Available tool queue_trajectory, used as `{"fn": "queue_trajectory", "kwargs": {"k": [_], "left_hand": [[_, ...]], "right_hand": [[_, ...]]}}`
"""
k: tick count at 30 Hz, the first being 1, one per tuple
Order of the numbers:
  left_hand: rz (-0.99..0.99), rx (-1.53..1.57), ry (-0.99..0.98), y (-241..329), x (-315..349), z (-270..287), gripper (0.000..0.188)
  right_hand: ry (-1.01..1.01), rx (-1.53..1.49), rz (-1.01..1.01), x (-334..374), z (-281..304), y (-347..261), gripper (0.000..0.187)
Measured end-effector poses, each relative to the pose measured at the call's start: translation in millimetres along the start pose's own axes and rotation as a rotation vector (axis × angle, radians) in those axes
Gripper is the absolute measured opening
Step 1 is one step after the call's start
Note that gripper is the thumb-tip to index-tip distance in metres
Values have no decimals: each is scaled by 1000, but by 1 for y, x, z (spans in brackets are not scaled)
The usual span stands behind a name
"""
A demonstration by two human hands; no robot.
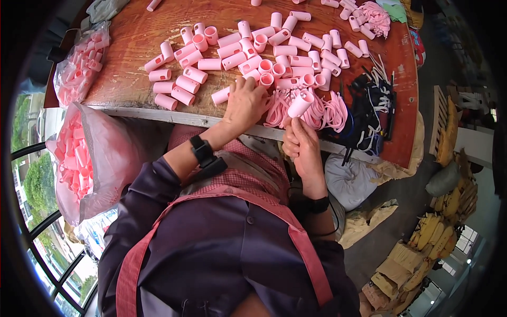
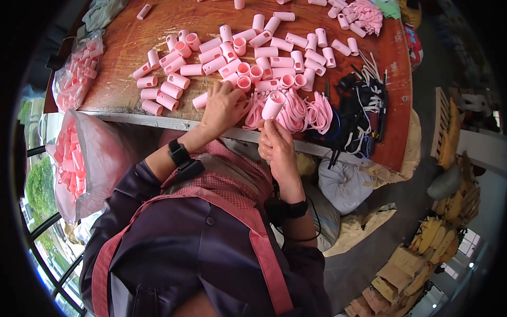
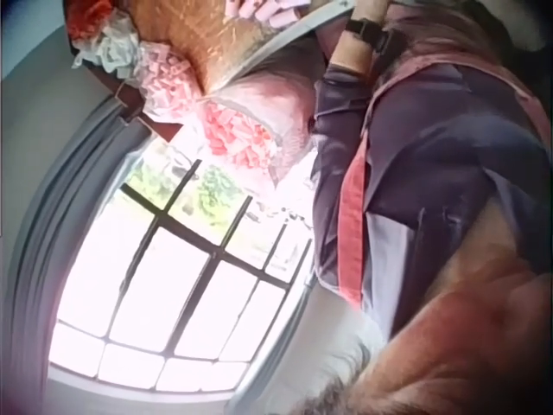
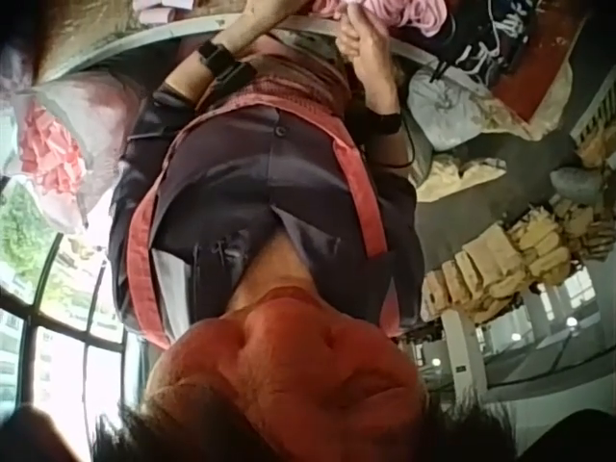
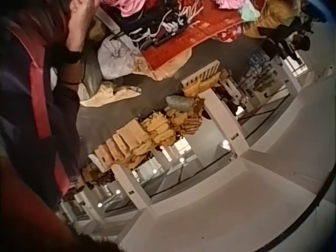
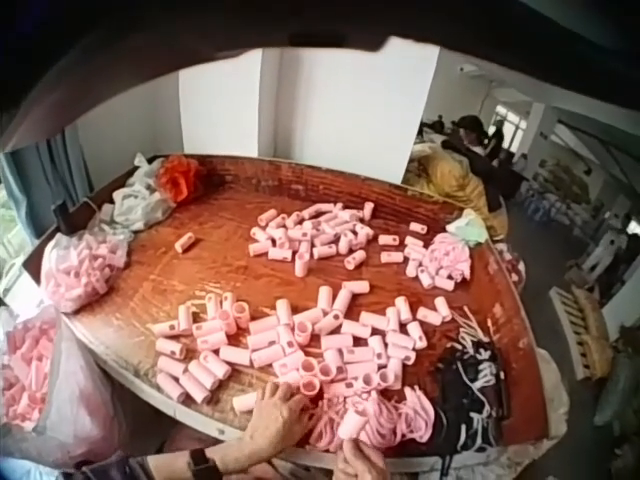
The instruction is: The person threads pink cords through pink plastic tubes by hand, repeating the process with items from the table. After threading each cord, they occasionally reach into a bag for more tubes or place finished assemblies aside.
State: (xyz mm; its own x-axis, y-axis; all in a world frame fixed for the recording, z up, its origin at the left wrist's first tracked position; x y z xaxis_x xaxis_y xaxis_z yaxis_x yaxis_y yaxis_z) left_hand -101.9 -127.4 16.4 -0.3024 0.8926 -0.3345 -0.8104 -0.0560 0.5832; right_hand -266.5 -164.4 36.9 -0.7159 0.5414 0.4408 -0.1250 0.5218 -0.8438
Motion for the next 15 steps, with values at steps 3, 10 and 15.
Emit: {"fn": "queue_trajectory", "kwargs": {"k": [3,10,15], "left_hand": [[165,351,43,-6,4,22,16],[339,875,-33,11,18,50,11],[411,863,-89,-2,36,58,17]], "right_hand": [[23,94,6,-7,-3,-5,21],[94,189,78,-29,-37,-18,13],[79,237,175,-36,-49,-29,12]]}}
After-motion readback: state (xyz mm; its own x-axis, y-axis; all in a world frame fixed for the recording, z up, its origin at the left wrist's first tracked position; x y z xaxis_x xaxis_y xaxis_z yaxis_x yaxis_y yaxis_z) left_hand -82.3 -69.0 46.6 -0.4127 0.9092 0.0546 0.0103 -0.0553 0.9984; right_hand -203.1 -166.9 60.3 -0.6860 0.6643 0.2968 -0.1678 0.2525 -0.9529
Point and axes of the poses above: each hand's wrist, its own x-axis away from the middle knuckle, its own z-axis out of the back of the hand, y = z × x, the point moved 4 cm from there along -x, towards the middle knuckle, and after that the axes turned 15 degrees about x, right-handed, at the moved point
